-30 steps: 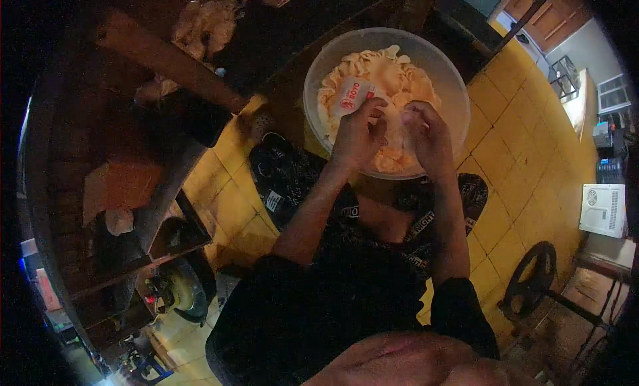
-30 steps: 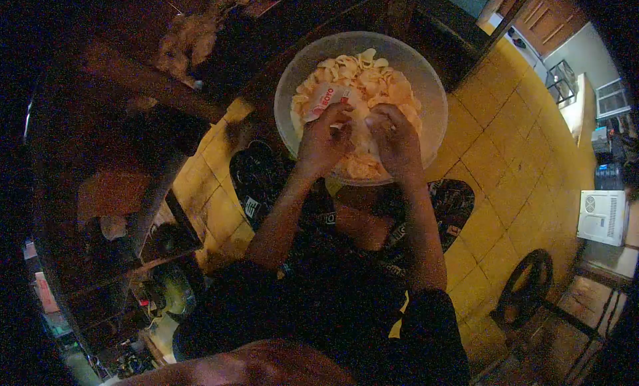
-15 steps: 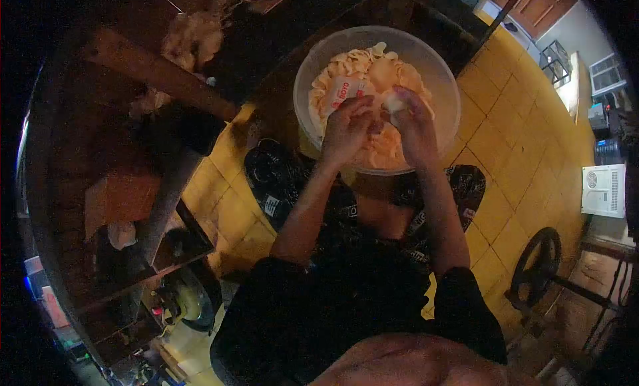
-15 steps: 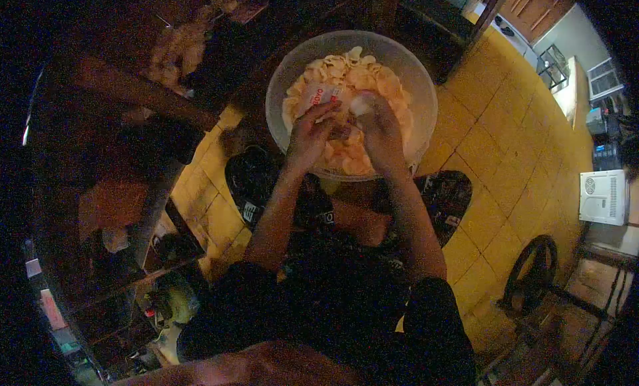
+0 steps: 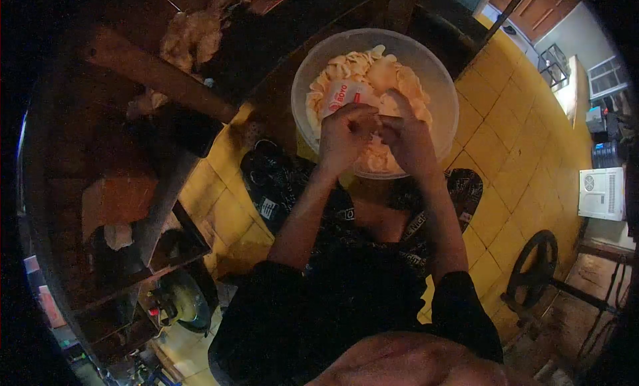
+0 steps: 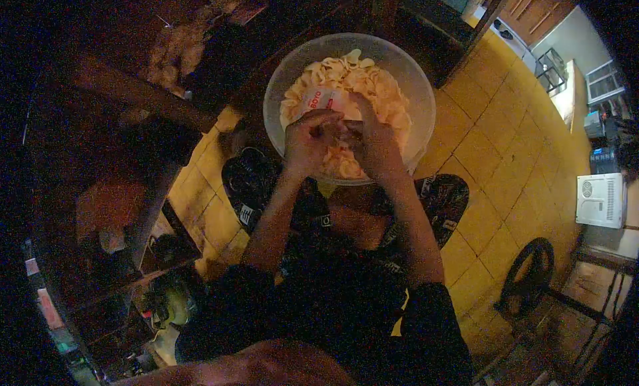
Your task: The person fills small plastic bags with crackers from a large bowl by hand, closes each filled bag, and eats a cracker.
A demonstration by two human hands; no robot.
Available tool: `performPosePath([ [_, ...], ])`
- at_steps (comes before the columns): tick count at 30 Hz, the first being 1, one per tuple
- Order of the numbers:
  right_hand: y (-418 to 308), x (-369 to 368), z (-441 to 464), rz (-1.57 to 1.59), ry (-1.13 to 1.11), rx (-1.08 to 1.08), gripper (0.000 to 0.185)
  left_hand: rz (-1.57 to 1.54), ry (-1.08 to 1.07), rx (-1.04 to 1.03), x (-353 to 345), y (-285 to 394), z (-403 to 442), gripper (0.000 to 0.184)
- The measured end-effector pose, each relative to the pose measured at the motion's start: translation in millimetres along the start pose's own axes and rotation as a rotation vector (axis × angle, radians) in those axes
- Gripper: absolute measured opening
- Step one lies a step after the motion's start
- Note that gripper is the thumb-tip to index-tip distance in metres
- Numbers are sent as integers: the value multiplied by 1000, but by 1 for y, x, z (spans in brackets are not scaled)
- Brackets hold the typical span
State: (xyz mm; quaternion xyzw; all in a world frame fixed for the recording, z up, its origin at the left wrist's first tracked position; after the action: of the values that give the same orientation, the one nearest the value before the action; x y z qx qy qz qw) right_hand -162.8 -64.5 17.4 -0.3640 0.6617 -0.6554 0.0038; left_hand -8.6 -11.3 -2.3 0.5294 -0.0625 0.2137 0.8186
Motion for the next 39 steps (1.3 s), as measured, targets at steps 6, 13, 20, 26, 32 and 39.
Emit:
performPosePath([
  [6, 7, -1, 8, -170, 222, 171, 40, 45, 60, -90, 4, 3, -1, 19],
  [13, 14, 0, 20, -213, 134, 174, 37, -77, 25, -148, 4, 7, -2, 21],
  [20, 6, 20, 37, -282, 7, -113, 56, 160, 296, -210, 4, 6, -5, 17],
  [26, 54, 13, 51, -875, -205, 51, 92, 83, 454, -246, 7, -7, -10, 14],
  [32, 51, -9, 33, -904, -592, -17, 71, -52, 507, -141, 4, -14, -8, 14],
  [39, 20, -16, 25, -837, -562, -69, 58, -59, 484, -93, 5, -4, -6, 13],
])
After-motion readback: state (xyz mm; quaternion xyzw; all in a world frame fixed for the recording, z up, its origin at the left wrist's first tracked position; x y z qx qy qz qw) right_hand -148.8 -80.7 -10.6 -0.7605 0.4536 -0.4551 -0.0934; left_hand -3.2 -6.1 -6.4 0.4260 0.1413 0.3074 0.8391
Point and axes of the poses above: each hand's wrist, its own z-axis towards the middle knuckle, its own x-axis out of the back of the hand, y = z × x, the point moved 1 cm from there along z, towards the middle knuckle, and after that the axes turned 15 degrees about -x, right-handed, at the moved point
